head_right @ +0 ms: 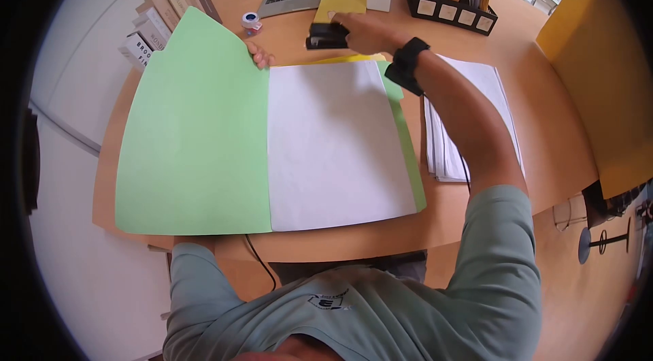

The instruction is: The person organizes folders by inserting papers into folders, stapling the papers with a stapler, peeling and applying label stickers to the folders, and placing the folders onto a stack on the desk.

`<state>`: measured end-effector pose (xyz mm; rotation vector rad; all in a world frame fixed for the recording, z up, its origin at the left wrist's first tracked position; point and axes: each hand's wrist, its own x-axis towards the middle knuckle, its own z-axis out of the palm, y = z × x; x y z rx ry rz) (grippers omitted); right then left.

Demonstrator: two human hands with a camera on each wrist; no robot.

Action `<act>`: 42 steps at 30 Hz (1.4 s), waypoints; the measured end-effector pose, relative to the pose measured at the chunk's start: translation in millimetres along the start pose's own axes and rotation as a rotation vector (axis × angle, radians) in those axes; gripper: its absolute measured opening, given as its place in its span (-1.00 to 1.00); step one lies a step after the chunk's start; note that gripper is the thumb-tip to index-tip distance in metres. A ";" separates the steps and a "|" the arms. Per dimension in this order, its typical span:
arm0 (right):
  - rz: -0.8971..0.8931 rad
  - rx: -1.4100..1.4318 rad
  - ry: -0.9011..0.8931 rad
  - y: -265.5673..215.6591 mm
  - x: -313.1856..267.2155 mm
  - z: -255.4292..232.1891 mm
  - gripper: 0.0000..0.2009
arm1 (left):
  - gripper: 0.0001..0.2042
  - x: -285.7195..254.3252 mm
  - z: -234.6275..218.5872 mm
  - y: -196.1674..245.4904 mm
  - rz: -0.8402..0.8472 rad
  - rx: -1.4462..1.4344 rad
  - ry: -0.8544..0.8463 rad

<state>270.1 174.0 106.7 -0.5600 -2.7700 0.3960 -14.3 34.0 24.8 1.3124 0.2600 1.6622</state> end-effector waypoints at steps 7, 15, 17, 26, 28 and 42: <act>-0.094 -0.081 -0.108 -19.5 4.6 14.3 -0.55 | -0.74 -0.4 5.2 7.5 -0.005 0.008 -0.004; -0.205 -0.069 -0.126 -22.0 6.5 21.2 -0.53 | -0.74 4.6 2.8 10.3 -0.001 0.020 -0.011; -0.220 -0.090 -0.124 -24.7 7.2 23.6 -0.53 | -0.74 7.3 1.4 10.4 -0.003 0.021 -0.011; -0.192 -0.025 -0.191 -39.9 8.7 26.4 -0.58 | -0.74 9.0 -0.3 5.6 -0.024 0.038 -0.004; -0.213 -0.052 -0.148 -41.9 4.0 33.9 -0.61 | -0.74 6.7 -1.6 5.6 -0.024 0.039 0.002; -0.285 -0.126 -0.029 -40.0 2.0 44.2 -0.64 | -0.74 -24.9 10.6 24.1 -0.030 0.115 0.088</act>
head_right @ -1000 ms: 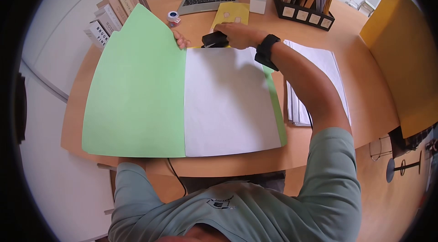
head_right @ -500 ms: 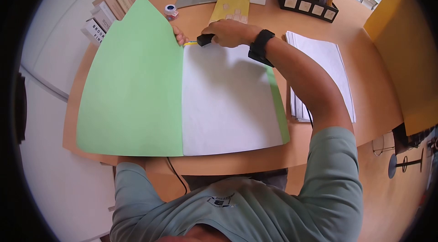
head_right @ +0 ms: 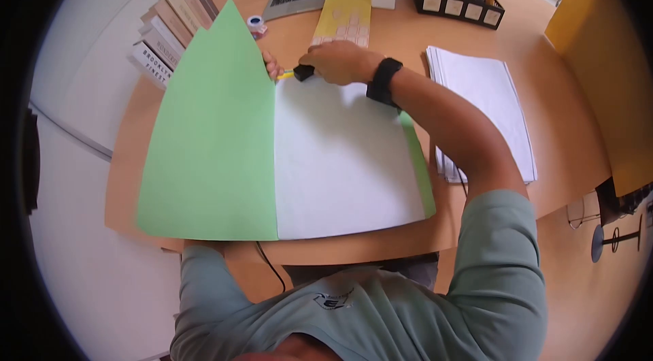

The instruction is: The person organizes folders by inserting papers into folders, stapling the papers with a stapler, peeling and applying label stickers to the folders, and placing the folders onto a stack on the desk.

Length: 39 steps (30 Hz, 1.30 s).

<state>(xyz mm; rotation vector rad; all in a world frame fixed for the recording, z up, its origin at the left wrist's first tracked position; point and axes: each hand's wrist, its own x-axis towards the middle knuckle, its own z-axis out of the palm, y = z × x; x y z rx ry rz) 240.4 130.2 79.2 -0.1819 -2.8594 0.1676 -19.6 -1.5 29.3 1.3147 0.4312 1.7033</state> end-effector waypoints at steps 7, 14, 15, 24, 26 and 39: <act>0.141 -0.136 0.119 22.2 -8.0 -20.4 -0.70 | -0.74 3.4 11.4 2.3 -0.012 0.150 0.052; 0.646 -0.233 0.165 98.1 -36.0 -49.6 -0.78 | -0.74 4.1 44.5 -18.6 -0.136 0.687 0.220; 0.699 -0.231 0.168 107.2 -40.5 -47.9 -0.77 | -0.74 3.9 47.3 -19.7 -0.166 0.734 0.269; 0.781 -0.249 0.270 129.1 -42.8 -36.2 -0.81 | -0.63 -13.6 33.2 -24.6 -0.322 1.405 0.486; 0.659 -0.181 0.276 134.0 -26.0 -31.2 -0.81 | -0.63 -18.4 37.2 -23.8 -0.381 1.399 0.497; 0.304 0.203 -0.084 170.8 34.9 39.9 -0.83 | -0.79 -16.3 45.5 -24.8 -0.219 1.103 0.525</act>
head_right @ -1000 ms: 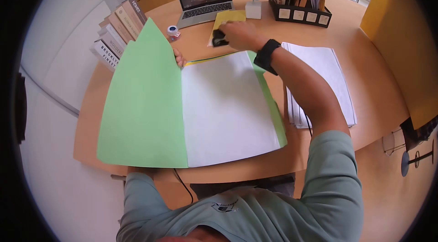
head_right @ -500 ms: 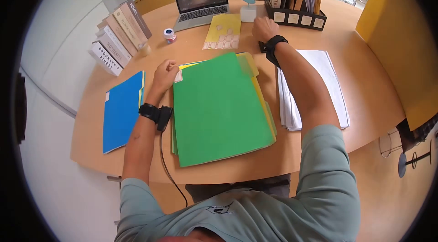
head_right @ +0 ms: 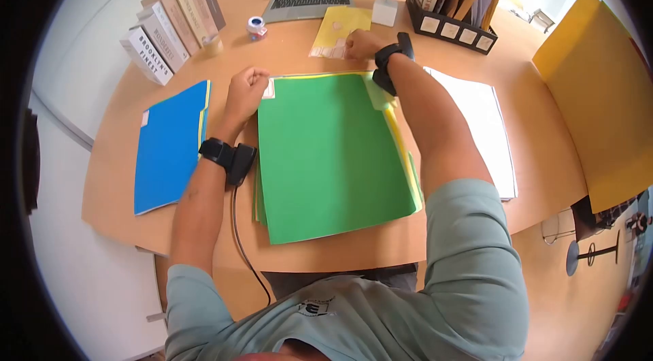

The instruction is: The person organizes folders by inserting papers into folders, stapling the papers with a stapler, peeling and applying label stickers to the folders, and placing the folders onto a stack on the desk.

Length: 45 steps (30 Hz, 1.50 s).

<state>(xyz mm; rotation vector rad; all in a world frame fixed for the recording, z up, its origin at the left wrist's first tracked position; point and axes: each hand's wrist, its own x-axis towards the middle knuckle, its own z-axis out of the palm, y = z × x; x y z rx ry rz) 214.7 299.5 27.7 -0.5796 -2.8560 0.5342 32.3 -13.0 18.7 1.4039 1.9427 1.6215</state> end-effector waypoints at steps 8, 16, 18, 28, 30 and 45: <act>0.136 0.203 -0.065 -16.3 -9.2 -8.3 -0.91 | -0.82 -5.7 2.7 15.3 -0.100 -0.324 -0.030; 0.037 -0.046 0.034 -22.0 -1.0 -14.6 -0.78 | -0.80 -2.6 4.9 8.7 -0.102 -0.459 0.016; -0.062 -0.008 0.071 -77.6 -13.4 -27.2 -0.74 | -0.78 -2.4 2.8 8.7 -0.106 -0.475 0.018; -0.334 0.055 0.096 -202.0 -33.7 -16.6 -0.70 | -0.76 -8.0 -8.6 42.8 -0.261 -0.710 -0.272; -0.313 0.047 0.302 -187.0 -31.8 -20.6 -0.74 | -0.76 -10.3 -9.4 49.8 -0.291 -0.689 -0.344; 0.012 0.304 0.249 -172.6 -78.6 -48.7 -0.65 | -0.81 -49.8 9.3 88.2 -0.149 -0.076 -0.245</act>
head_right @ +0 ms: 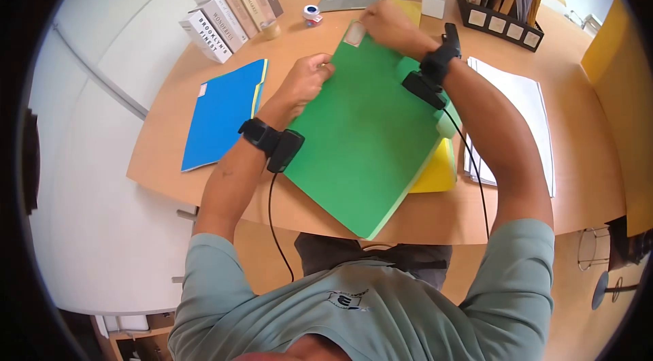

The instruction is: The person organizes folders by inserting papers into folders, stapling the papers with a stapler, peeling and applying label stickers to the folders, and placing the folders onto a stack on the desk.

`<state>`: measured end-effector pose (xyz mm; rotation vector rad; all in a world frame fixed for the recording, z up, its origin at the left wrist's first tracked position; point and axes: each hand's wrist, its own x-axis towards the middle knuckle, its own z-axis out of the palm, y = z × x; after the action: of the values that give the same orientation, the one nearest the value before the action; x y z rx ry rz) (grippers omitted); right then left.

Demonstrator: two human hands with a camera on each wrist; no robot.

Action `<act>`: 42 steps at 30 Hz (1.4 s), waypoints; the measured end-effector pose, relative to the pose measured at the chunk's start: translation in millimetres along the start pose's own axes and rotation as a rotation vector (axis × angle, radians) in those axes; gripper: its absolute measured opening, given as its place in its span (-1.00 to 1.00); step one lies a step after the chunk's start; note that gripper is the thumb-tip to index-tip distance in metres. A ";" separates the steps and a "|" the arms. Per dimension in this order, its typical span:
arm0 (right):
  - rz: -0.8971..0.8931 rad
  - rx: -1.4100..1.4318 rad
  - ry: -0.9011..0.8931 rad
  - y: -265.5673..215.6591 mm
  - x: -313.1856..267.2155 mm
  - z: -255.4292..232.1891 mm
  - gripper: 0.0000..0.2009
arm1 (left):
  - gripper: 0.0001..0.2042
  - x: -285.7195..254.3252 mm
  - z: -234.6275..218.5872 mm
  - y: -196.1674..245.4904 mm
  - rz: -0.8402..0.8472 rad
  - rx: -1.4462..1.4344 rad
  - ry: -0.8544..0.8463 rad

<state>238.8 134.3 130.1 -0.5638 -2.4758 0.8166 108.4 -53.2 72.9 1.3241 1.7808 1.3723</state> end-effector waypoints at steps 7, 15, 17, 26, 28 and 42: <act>0.058 0.379 -0.009 14.8 -74.9 -66.5 -0.65 | -0.81 -22.3 -174.8 -63.9 -0.082 0.216 0.357; 0.204 0.401 0.052 36.9 -154.1 -89.3 -0.60 | -0.82 -70.5 -336.9 -154.1 -0.417 0.386 0.590; 0.222 0.424 0.032 40.1 -161.8 -89.7 -0.60 | -0.78 -74.2 -353.0 -170.6 -0.383 0.553 0.580; 0.329 0.768 -0.066 38.9 -171.7 -68.9 -0.61 | -0.67 34.9 -214.1 -100.8 0.014 0.071 0.324; 0.311 0.747 -0.068 42.8 -161.9 -61.8 -0.61 | -0.70 46.9 -123.5 -52.8 0.215 -0.086 0.147; 0.445 0.993 -0.048 46.6 -129.7 -52.3 -0.65 | -0.66 75.0 -1.9 -58.6 0.176 -0.383 -0.110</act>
<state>382.6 125.5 98.7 -0.6905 -1.6448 2.0393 56.0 14.1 30.5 1.3352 1.2731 1.6046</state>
